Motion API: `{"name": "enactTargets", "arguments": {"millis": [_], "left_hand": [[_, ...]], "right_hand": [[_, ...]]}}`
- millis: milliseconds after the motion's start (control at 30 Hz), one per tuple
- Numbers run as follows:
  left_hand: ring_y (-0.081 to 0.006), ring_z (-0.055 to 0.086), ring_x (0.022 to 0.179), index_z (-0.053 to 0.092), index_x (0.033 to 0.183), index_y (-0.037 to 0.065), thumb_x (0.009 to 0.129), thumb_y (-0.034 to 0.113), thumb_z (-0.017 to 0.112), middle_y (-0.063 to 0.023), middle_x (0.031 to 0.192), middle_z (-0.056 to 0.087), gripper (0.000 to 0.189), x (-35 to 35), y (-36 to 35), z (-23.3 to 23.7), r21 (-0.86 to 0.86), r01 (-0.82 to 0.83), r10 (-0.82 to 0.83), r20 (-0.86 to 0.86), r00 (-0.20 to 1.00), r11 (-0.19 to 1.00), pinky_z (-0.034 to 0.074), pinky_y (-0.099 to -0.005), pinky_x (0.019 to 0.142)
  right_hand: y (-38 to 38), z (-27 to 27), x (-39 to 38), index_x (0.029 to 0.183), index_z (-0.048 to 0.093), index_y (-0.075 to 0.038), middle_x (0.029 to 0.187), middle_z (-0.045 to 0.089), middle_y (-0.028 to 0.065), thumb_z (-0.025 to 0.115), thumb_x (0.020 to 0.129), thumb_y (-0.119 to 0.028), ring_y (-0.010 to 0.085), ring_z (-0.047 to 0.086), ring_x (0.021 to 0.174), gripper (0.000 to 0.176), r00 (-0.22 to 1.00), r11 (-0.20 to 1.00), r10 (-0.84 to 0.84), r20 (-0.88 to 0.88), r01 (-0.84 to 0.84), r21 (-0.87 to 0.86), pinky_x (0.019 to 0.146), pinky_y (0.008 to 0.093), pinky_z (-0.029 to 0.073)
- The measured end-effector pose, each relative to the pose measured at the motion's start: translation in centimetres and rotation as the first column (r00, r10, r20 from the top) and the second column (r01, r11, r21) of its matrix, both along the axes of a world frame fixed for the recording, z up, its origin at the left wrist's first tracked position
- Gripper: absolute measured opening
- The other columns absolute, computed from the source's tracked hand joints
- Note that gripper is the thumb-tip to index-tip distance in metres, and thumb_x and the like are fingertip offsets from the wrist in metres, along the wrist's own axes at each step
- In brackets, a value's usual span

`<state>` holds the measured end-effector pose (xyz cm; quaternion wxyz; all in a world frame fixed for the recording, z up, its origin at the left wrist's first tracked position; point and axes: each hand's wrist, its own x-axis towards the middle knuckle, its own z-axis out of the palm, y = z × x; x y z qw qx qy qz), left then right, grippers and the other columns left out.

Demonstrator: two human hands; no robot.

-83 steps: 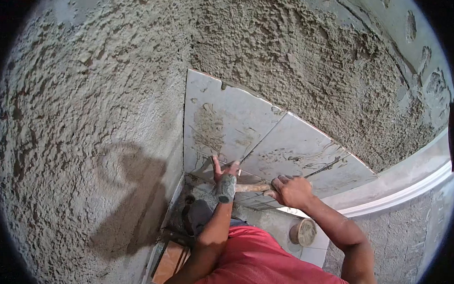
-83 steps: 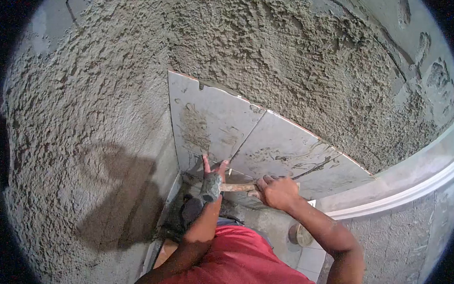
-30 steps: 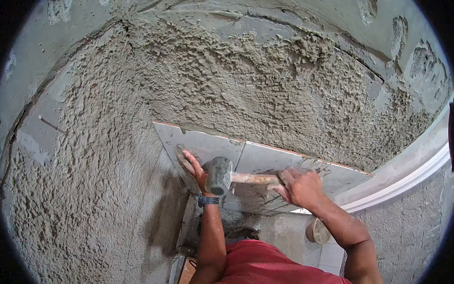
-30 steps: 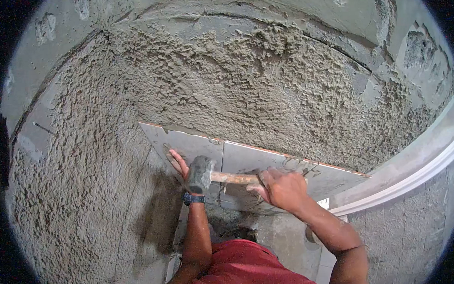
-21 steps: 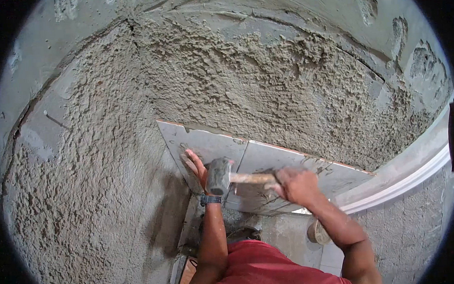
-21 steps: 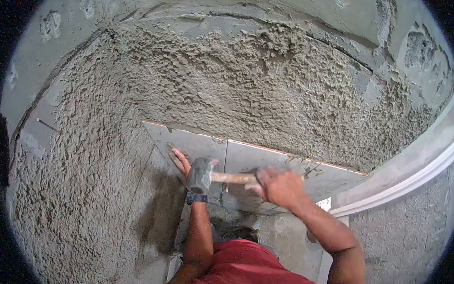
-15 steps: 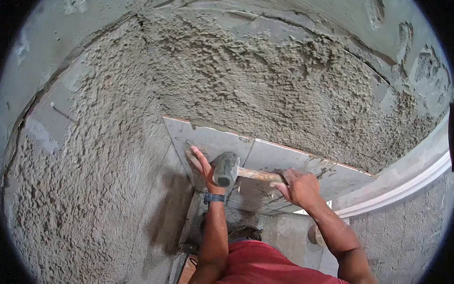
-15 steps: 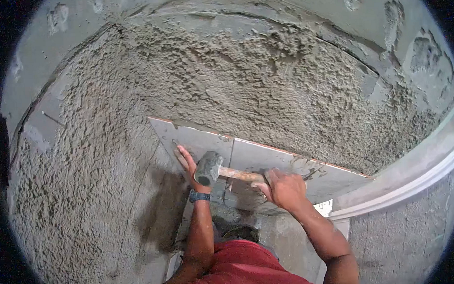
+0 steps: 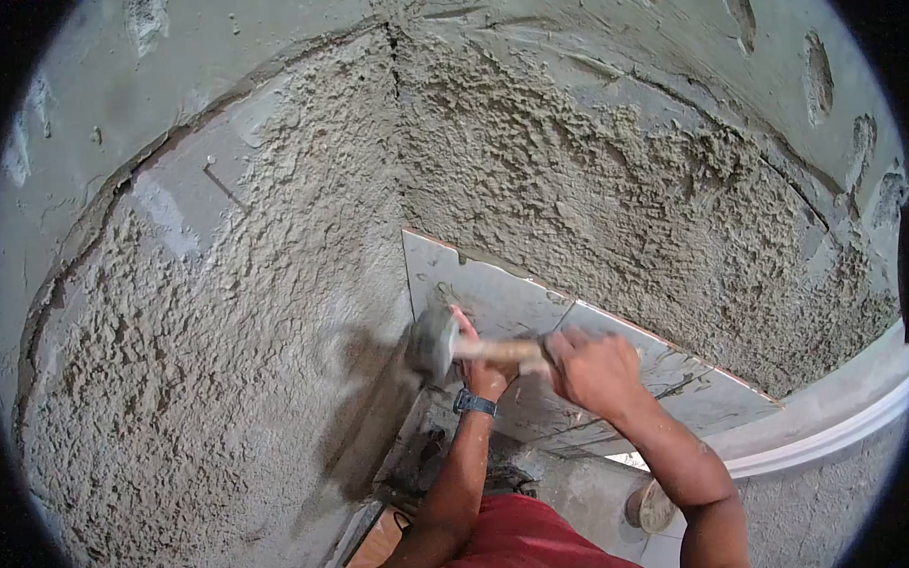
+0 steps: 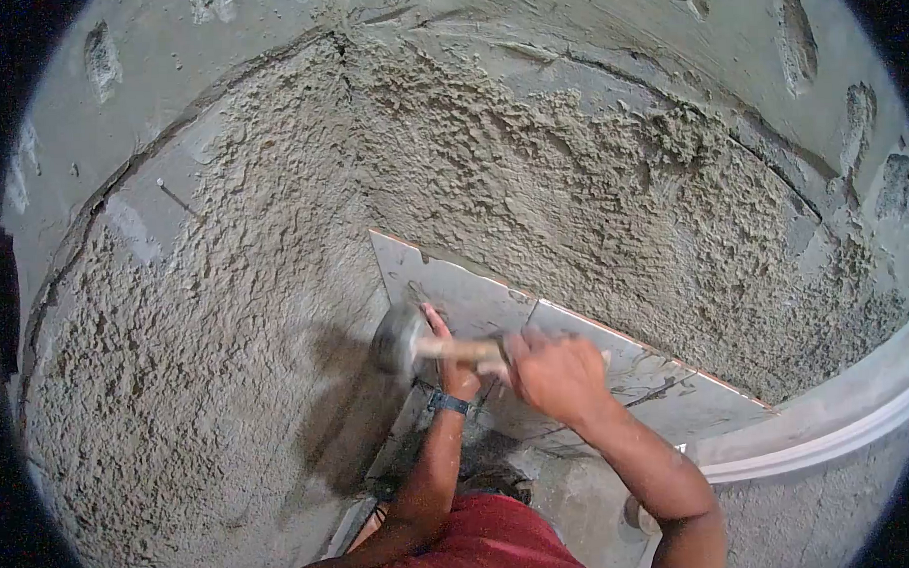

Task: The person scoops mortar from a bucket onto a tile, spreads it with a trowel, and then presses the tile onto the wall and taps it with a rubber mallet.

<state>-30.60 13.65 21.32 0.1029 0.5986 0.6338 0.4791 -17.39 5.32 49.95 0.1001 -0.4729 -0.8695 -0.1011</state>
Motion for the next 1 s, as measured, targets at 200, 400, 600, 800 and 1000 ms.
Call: {"name": "enactTargets", "arguments": {"millis": [200,400,600,800,1000], "left_hand": [[-0.0409,0.041,0.122,0.040,0.135,-0.003,0.076,0.031,0.074,-0.0271,0.133,0.041,0.076,0.7,-3.1,7.0,0.113,0.037,-0.073,0.326,0.943,0.993,0.033,-0.0505,0.105],[-0.0434,0.045,0.119,0.037,0.134,-0.006,0.071,0.018,0.076,-0.0296,0.129,0.046,0.077,0.8,-2.3,5.5,0.138,-0.023,-0.020,0.304,0.952,0.990,0.036,-0.0488,0.101],[-0.0375,0.049,0.120,0.047,0.128,-0.006,0.071,0.035,0.085,-0.0243,0.128,0.052,0.079,1.9,-3.8,7.4,0.234,-0.083,-0.001,0.339,0.941,0.969,0.037,-0.0470,0.103],[-0.0311,0.060,0.108,0.053,0.128,-0.002,0.086,0.040,0.069,-0.0174,0.122,0.061,0.061,1.6,-6.9,-5.8,-0.361,0.071,0.082,0.392,0.916,0.930,0.046,-0.0418,0.094],[-0.0208,0.064,0.081,0.065,0.104,-0.004,0.093,0.030,0.064,-0.0101,0.090,0.068,0.036,5.8,-7.3,-9.9,-0.408,0.434,0.041,0.765,0.643,0.803,0.053,-0.0358,0.077]], "right_hand": [[1.1,-1.7,-1.2,0.094,0.063,-0.008,0.078,0.065,0.0103,0.059,0.088,-0.046,0.0311,0.065,0.062,0.038,0.996,0.996,-0.076,0.035,0.078,-0.052,0.054,0.0428,0.052],[-0.5,-2.1,-0.2,0.094,0.063,-0.007,0.079,0.065,0.0126,0.058,0.090,-0.044,0.0344,0.065,0.063,0.038,0.992,0.980,-0.125,-0.014,0.121,-0.160,0.055,0.0459,0.051],[-4.6,-6.8,2.4,0.090,0.061,-0.005,0.072,0.062,0.0172,0.063,0.086,-0.045,0.0397,0.062,0.063,0.041,0.947,0.951,-0.259,-0.191,0.215,-0.222,0.057,0.0479,0.049],[-15.2,-18.9,9.0,0.091,0.065,-0.003,0.073,0.063,0.0209,0.064,0.082,-0.050,0.0409,0.063,0.069,0.048,0.786,0.813,-0.496,-0.368,0.271,-0.516,0.061,0.0466,0.049],[-26.3,-25.4,14.5,0.085,0.062,-0.002,0.065,0.062,0.0185,0.062,0.084,-0.055,0.0391,0.064,0.068,0.053,0.564,0.406,-0.824,-0.046,0.533,-0.742,0.062,0.0474,0.048]]}}
